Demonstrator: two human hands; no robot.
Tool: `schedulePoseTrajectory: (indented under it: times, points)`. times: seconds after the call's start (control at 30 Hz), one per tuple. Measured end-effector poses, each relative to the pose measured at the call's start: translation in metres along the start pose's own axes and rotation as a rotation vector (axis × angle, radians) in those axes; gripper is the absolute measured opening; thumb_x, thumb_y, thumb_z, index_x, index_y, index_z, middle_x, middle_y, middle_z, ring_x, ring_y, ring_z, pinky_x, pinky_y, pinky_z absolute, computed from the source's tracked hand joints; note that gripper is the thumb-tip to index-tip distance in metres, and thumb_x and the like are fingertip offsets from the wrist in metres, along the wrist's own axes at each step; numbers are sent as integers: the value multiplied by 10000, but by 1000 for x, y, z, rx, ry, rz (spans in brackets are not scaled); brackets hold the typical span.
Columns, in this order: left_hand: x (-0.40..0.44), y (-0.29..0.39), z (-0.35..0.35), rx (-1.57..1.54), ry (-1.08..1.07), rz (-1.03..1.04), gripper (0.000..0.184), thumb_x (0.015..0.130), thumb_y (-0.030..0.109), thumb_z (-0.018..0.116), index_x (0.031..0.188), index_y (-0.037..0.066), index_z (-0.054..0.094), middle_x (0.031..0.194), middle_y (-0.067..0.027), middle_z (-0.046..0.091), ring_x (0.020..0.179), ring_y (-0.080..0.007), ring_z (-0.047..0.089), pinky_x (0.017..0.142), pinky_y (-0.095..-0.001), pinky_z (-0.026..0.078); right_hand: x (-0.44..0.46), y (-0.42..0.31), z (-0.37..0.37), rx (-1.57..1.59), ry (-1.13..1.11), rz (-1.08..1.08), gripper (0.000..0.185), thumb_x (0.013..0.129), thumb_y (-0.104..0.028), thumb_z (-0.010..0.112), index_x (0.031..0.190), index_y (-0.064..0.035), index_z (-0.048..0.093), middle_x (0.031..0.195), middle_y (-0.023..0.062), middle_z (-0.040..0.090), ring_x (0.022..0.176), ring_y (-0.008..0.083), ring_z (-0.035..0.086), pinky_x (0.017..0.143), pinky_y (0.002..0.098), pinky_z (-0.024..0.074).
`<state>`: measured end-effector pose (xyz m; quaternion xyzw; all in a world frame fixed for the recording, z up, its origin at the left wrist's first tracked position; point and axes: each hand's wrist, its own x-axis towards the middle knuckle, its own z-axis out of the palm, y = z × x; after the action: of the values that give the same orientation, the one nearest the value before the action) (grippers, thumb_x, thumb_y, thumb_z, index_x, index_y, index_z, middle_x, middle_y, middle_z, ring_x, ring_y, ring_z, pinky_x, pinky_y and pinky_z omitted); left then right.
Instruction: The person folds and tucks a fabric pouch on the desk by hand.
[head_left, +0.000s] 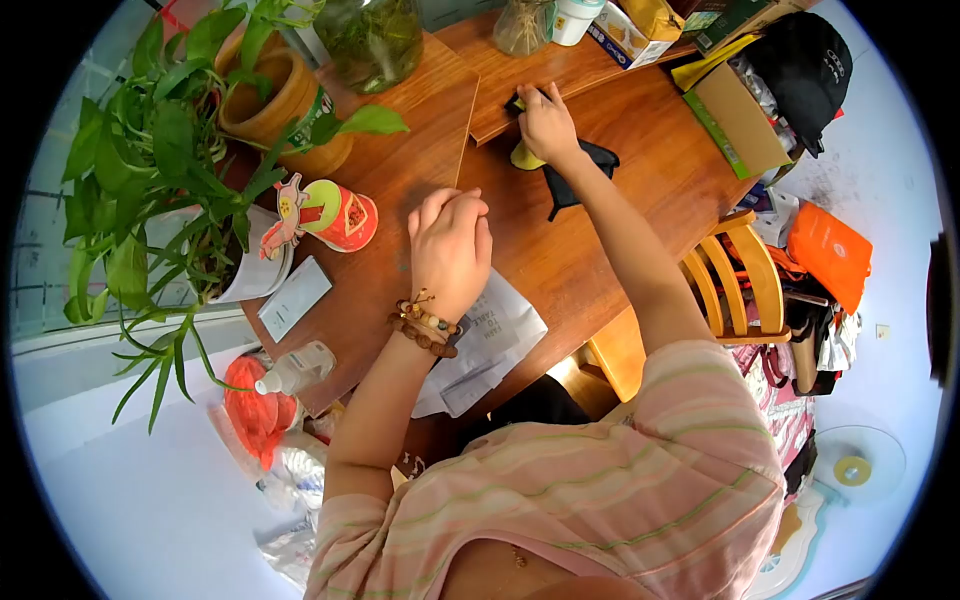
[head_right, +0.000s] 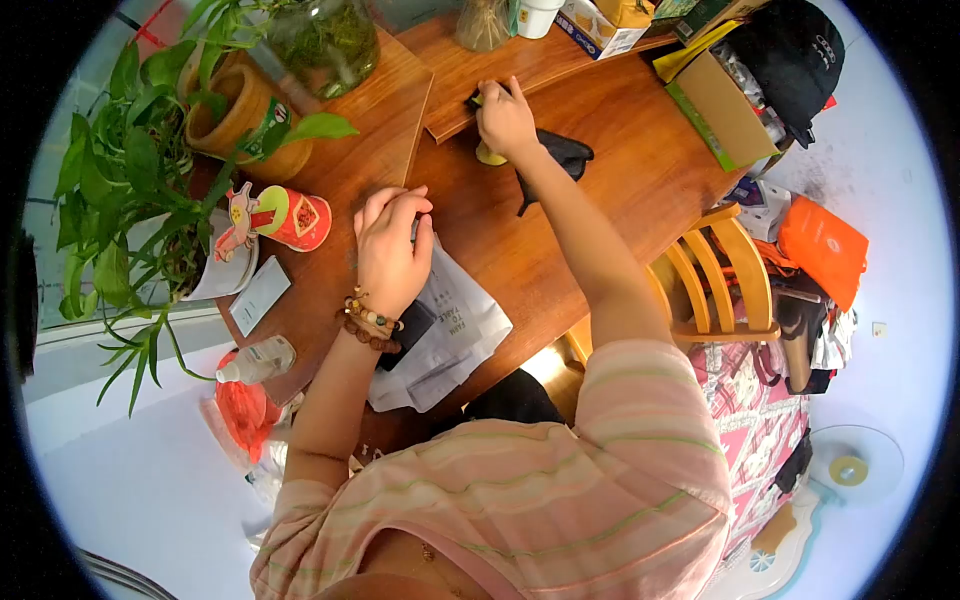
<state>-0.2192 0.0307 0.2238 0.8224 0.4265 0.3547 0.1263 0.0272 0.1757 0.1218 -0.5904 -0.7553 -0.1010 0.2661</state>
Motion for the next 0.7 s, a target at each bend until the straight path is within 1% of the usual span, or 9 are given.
schedulePoseTrajectory:
  times: [0.07,0.1,0.2,0.3,0.37,0.43,0.5,0.6,0.7]
  points:
    - [0,-1,1,-7,1,-6,133,861,62,627,990,67,595,1141,-72,693,1127,-273,559,960,-438,384,15,2,3,-19,-76,54,396,890,-119,537,1234,72,492,1225,173,635,1146,320,607,1142,492,326]
    - [0,-2,1,-10,2,1,131,860,62,628,986,68,594,1140,-71,693,1125,-272,559,959,-437,384,9,0,2,-18,-83,55,396,890,-119,537,1234,72,492,1225,173,635,1146,320,607,1142,492,326]
    - [1,-2,1,-16,1,10,127,859,60,629,980,70,593,1135,-69,695,1122,-270,560,957,-435,384,-11,-2,-7,77,9,34,380,908,-102,523,1247,70,493,1214,179,648,1158,327,597,1147,435,330]
    - [1,0,0,-16,-8,7,128,842,49,636,962,63,595,1117,-77,690,1109,-271,562,946,-444,392,-25,-2,-14,137,7,32,369,916,-97,521,1247,66,500,1219,178,652,1162,318,596,1152,428,328]
    - [2,0,0,-8,-6,20,131,825,40,643,947,54,598,1103,-87,685,1096,-272,564,937,-453,401,-11,-3,-14,142,-18,54,377,918,-103,522,1259,57,502,1208,181,653,1152,315,599,1150,420,333]
    - [1,0,1,-8,-9,17,124,827,43,642,943,54,600,1097,-82,684,1097,-269,565,931,-452,403,10,-4,-8,78,-100,78,384,921,-119,528,1267,46,509,1206,185,648,1139,319,602,1145,414,339]
    - [0,-1,2,-12,-13,13,118,844,51,636,955,64,598,1111,-76,691,1108,-269,563,940,-443,394,13,-3,-4,65,-112,90,386,923,-136,530,1267,39,519,1214,191,637,1135,327,598,1140,413,346]
    - [-1,-1,1,-10,-19,16,111,861,59,632,966,72,596,1122,-70,697,1117,-269,562,949,-434,386,-9,-5,-7,149,10,58,389,923,-116,512,1270,58,504,1200,195,644,1175,330,577,1154,408,332]
    - [1,0,0,-10,-24,10,108,861,59,632,962,69,598,1120,-70,698,1114,-269,564,950,-434,387,-28,-7,-17,188,0,56,407,920,-106,521,1287,66,481,1188,194,653,1184,323,574,1159,415,325]
